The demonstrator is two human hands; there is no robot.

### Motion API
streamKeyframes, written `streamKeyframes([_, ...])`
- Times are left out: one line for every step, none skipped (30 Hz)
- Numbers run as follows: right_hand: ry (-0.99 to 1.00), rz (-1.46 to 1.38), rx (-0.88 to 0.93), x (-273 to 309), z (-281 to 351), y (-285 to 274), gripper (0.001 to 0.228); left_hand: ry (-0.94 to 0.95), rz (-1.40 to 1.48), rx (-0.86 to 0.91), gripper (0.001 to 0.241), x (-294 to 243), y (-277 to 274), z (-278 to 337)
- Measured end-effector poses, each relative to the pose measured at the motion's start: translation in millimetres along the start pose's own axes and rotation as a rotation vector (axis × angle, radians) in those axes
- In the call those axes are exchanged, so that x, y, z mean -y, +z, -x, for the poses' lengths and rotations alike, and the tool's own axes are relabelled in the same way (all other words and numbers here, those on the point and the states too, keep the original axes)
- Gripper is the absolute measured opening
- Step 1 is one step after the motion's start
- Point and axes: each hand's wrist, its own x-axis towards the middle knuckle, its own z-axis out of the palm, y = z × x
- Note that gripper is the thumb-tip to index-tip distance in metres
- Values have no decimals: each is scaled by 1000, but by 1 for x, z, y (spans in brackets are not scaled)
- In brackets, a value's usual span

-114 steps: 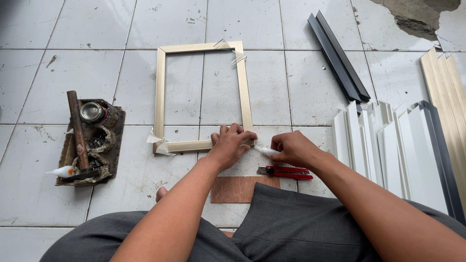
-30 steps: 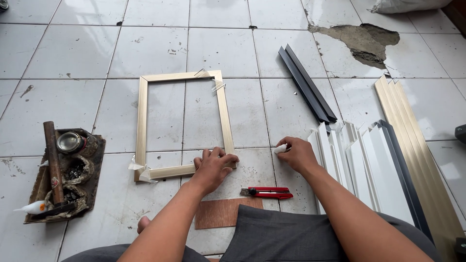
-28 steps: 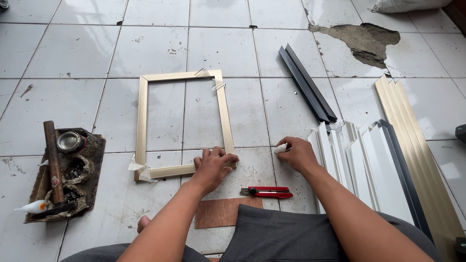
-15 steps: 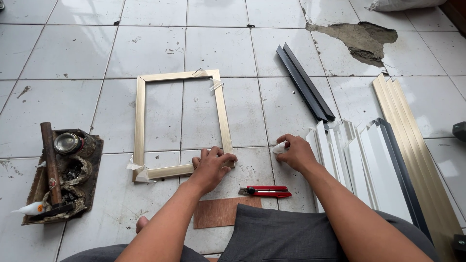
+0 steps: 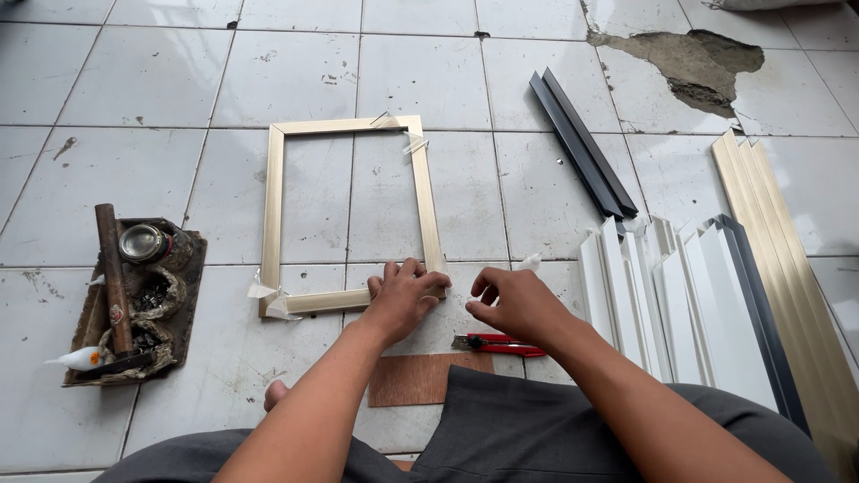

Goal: Assembling a gold-colored picture frame by aligning mitered corners and securing them with white tape, using a utility knife to cut the tape.

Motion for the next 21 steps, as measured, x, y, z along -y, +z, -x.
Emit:
streamKeyframes([-2, -2, 6, -3, -7, 10, 27, -6, 0, 2, 28, 1, 1, 1])
streamKeyframes([-83, 112, -21, -7, -15, 18, 28, 0, -8, -5, 28, 2, 1, 0])
streamKeyframes([-163, 225, -48, -10, -23, 26, 28, 6, -17, -12, 27, 2, 1, -1])
streamKeyframes([-166, 223, -47, -10, -24, 29, 28, 3, -18, -12, 27, 2, 2, -1])
streamKeyframes([-213, 274, -78, -9, -26, 31, 26, 9, -22, -5, 27, 2, 2, 0])
streamKeyframes([-265, 325, -111, -8, -29, 34, 25, 12, -27, -2, 27, 4, 2, -1])
streamKeyframes([-272, 322, -112, -6, -33, 34, 25, 7, -32, -5, 27, 6, 1, -3])
streamKeyframes([-318, 353, -143, -7, -33, 36, 24, 19, -40, -11, 27, 7, 4, -4])
streamKeyframes([-364, 384, -174, -7, -33, 38, 24, 31, -48, -16, 28, 8, 7, -4])
streamKeyframes([-361, 383, -172, -15, -39, 43, 24, 31, -47, -12, 28, 8, 7, -3])
streamKeyframes([-412, 416, -213, -22, -43, 48, 21, 30, -46, -7, 27, 8, 8, -2])
streamKeyframes([-466, 452, -262, -29, -50, 52, 19, 30, -49, -9, 27, 8, 7, -3])
streamKeyframes([-468, 453, -266, -30, -53, 52, 19, 32, -51, -13, 27, 9, 7, -6])
streamKeyframes([-482, 487, -248, -32, -53, 54, 15, 30, -55, -14, 27, 10, 9, -6])
streamKeyframes([-496, 520, -229, -33, -53, 57, 11, 29, -59, -15, 27, 11, 11, -6])
streamKeyframes([-492, 523, -229, -30, -49, 54, 11, 32, -56, -15, 27, 9, 10, -5])
streamKeyframes([-438, 513, -204, -27, -45, 51, 11, 20, -55, -15, 27, 7, 9, -3])
streamKeyframes([-389, 505, -182, -23, -44, 47, 12, 6, -56, -19, 27, 6, 5, -3])
streamKeyframes([-390, 508, -185, -26, -44, 42, 12, 8, -56, -24, 27, 6, 4, -5])
streamKeyframes([-295, 479, -140, -29, -43, 39, 17, -15, -49, -47, 27, 6, 5, -5])
streamKeyframes([-199, 450, -95, -32, -42, 37, 23, -38, -42, -71, 26, 7, 5, -5])
